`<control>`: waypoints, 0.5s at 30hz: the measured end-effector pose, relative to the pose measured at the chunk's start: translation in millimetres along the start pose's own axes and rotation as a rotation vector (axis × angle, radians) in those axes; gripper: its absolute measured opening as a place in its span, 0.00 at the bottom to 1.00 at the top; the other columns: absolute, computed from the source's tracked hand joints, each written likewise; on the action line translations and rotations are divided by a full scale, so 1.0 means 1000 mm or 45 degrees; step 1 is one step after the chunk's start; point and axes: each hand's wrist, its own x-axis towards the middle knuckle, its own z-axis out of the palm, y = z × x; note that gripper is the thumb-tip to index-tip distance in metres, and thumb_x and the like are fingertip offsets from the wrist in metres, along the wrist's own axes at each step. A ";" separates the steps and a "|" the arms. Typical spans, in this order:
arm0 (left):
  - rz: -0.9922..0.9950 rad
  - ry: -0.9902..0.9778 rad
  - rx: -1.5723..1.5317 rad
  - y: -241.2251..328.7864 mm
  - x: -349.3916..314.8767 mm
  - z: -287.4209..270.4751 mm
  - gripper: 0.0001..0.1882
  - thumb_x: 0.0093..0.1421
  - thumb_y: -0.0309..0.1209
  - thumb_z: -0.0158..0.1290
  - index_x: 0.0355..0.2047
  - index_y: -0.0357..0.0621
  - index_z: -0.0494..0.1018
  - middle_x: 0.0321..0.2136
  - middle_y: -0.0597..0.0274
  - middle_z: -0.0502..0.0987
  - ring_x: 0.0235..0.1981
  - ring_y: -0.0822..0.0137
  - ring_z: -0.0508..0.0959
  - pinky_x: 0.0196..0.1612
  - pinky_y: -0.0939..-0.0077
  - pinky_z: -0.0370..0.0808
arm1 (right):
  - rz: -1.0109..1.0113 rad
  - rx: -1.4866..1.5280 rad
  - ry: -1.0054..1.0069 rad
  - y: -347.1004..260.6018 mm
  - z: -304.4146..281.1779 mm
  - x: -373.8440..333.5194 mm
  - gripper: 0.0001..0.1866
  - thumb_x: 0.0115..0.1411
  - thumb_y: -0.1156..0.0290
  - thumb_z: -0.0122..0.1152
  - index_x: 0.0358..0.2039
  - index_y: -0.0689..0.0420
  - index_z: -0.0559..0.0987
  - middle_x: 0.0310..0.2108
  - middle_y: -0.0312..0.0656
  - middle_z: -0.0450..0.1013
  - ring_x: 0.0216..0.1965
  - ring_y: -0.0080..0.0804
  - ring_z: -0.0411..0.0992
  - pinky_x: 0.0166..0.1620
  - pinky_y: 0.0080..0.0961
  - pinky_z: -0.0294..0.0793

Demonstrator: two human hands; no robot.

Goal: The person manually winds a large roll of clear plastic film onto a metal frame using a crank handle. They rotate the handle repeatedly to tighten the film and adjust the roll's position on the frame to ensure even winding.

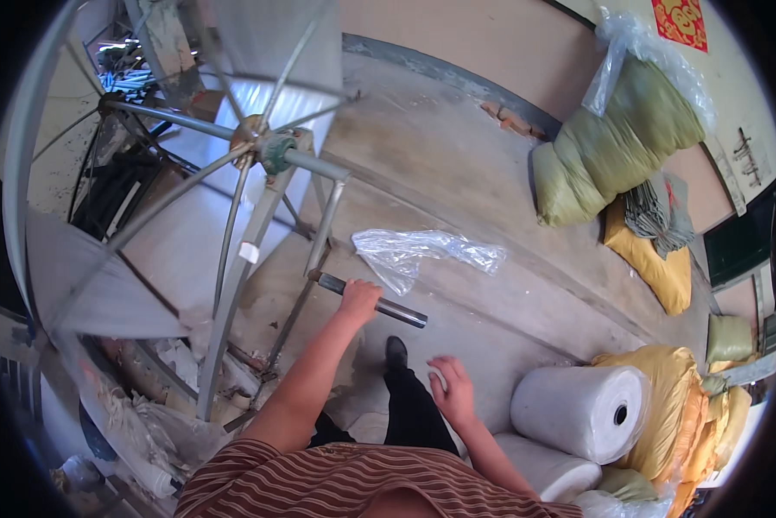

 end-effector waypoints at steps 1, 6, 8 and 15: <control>0.011 -0.001 -0.028 0.002 -0.016 -0.016 0.15 0.47 0.32 0.66 0.37 0.53 0.79 0.36 0.61 0.81 0.46 0.56 0.80 0.52 0.54 0.68 | -0.105 0.018 0.037 -0.022 0.010 0.013 0.15 0.58 0.77 0.65 0.47 0.56 0.80 0.51 0.49 0.75 0.51 0.51 0.75 0.51 0.40 0.77; 0.135 0.139 -0.172 0.021 -0.072 -0.120 0.15 0.49 0.34 0.67 0.37 0.49 0.77 0.35 0.59 0.81 0.47 0.55 0.80 0.53 0.50 0.68 | -0.442 -0.217 0.143 -0.101 0.036 0.072 0.31 0.58 0.68 0.67 0.63 0.55 0.73 0.63 0.47 0.70 0.60 0.52 0.69 0.61 0.46 0.69; 0.191 0.168 -0.149 0.029 -0.081 -0.171 0.14 0.51 0.33 0.66 0.37 0.47 0.77 0.37 0.58 0.80 0.48 0.54 0.79 0.54 0.51 0.68 | -0.493 -0.497 0.225 -0.120 0.039 0.096 0.35 0.60 0.62 0.66 0.68 0.54 0.70 0.65 0.46 0.69 0.61 0.48 0.69 0.61 0.45 0.67; 0.331 1.203 -0.429 0.058 -0.098 -0.267 0.16 0.57 0.27 0.62 0.47 0.43 0.77 0.46 0.57 0.79 0.57 0.57 0.73 0.57 0.55 0.68 | -0.727 -1.131 0.550 -0.127 -0.029 0.188 0.33 0.57 0.64 0.66 0.64 0.51 0.73 0.54 0.35 0.76 0.41 0.33 0.75 0.41 0.32 0.73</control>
